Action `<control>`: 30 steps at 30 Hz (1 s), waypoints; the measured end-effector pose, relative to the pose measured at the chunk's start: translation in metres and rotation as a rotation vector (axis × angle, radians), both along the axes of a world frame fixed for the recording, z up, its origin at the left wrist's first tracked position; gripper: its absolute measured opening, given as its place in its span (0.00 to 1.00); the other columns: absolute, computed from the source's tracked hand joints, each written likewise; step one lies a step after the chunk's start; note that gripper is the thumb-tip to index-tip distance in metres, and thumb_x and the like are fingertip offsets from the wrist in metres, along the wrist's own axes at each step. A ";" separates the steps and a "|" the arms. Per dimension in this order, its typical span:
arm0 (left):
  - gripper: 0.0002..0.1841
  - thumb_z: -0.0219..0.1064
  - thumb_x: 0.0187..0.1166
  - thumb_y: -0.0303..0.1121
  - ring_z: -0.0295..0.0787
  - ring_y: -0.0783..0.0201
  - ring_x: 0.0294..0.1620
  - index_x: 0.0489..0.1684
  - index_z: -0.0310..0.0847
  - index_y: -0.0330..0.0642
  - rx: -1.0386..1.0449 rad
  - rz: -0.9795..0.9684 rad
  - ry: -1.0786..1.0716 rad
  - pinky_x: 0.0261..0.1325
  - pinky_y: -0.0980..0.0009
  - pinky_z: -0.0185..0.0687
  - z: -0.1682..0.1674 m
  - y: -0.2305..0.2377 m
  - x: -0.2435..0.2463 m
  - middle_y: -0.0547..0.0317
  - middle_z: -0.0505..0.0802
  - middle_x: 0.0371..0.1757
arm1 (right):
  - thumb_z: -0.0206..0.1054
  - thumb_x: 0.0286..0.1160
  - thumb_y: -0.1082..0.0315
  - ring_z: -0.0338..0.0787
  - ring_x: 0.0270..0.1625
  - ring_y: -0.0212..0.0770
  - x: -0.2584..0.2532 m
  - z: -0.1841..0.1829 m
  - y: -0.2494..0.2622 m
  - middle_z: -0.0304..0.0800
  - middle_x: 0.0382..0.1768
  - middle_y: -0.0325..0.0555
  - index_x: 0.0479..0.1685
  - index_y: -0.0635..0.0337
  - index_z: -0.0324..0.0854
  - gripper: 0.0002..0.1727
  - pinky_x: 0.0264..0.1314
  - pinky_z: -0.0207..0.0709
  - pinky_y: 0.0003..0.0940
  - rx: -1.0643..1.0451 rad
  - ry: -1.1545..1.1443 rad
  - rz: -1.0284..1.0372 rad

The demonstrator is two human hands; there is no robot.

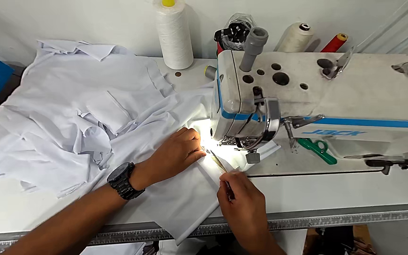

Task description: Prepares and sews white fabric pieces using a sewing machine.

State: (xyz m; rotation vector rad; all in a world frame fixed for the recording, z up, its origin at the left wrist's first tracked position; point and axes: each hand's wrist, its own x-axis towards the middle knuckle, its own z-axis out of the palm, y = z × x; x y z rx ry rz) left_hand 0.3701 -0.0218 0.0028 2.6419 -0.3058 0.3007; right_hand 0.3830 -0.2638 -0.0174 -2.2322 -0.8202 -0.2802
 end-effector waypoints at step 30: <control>0.34 0.43 0.84 0.69 0.59 0.52 0.92 0.87 0.68 0.70 0.239 -0.171 -0.006 0.88 0.37 0.53 -0.018 -0.010 -0.012 0.52 0.74 0.87 | 0.52 0.88 0.42 0.64 0.90 0.60 0.042 -0.008 -0.021 0.74 0.84 0.51 0.75 0.33 0.83 0.25 0.88 0.51 0.73 -0.345 -0.133 0.262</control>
